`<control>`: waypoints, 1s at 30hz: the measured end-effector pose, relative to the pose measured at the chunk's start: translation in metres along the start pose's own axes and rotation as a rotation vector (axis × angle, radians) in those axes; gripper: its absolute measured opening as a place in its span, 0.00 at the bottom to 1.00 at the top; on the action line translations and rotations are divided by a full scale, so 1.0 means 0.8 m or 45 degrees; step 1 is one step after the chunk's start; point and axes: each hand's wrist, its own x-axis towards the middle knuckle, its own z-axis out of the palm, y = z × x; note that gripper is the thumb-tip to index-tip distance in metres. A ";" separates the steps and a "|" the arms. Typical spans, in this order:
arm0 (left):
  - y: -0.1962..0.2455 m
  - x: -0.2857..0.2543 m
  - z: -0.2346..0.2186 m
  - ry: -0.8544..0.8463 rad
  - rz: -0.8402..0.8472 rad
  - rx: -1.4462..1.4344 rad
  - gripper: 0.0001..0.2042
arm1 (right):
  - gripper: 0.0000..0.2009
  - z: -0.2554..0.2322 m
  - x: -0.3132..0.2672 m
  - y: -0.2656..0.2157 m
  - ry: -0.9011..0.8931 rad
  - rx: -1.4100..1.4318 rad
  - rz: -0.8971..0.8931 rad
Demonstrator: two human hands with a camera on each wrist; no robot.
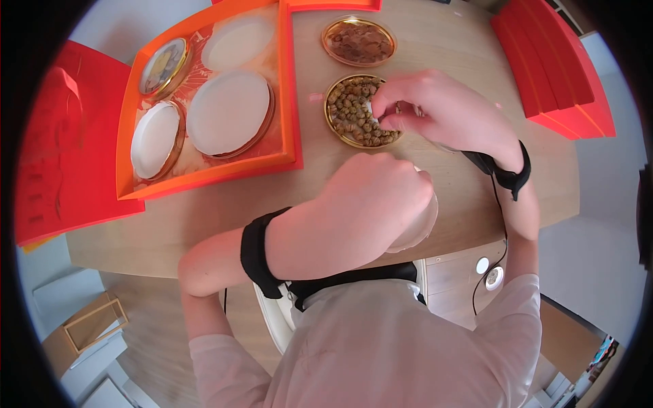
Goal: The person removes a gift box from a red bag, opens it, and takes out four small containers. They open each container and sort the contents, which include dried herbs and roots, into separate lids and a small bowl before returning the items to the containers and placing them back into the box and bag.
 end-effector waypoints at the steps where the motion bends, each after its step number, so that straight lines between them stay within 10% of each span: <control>1: 0.001 -0.001 -0.003 0.015 -0.024 -0.005 0.06 | 0.06 -0.006 -0.002 -0.012 -0.037 0.025 -0.008; 11: 0.000 -0.022 -0.031 0.479 -0.172 0.160 0.09 | 0.10 0.004 -0.008 -0.010 -0.392 0.251 -0.164; 14: -0.010 -0.017 -0.012 0.407 -0.358 0.345 0.10 | 0.08 -0.007 -0.009 -0.020 -0.403 0.227 -0.036; 17: -0.019 -0.010 0.004 0.253 -0.402 0.331 0.09 | 0.08 0.005 -0.005 0.015 0.069 -0.007 -0.133; 21: -0.035 0.000 0.021 0.223 -0.317 0.257 0.09 | 0.12 -0.006 0.001 0.035 0.005 -0.153 0.280; 30: -0.054 0.010 0.031 0.245 -0.285 0.291 0.08 | 0.15 0.000 0.002 0.057 0.013 -0.165 0.269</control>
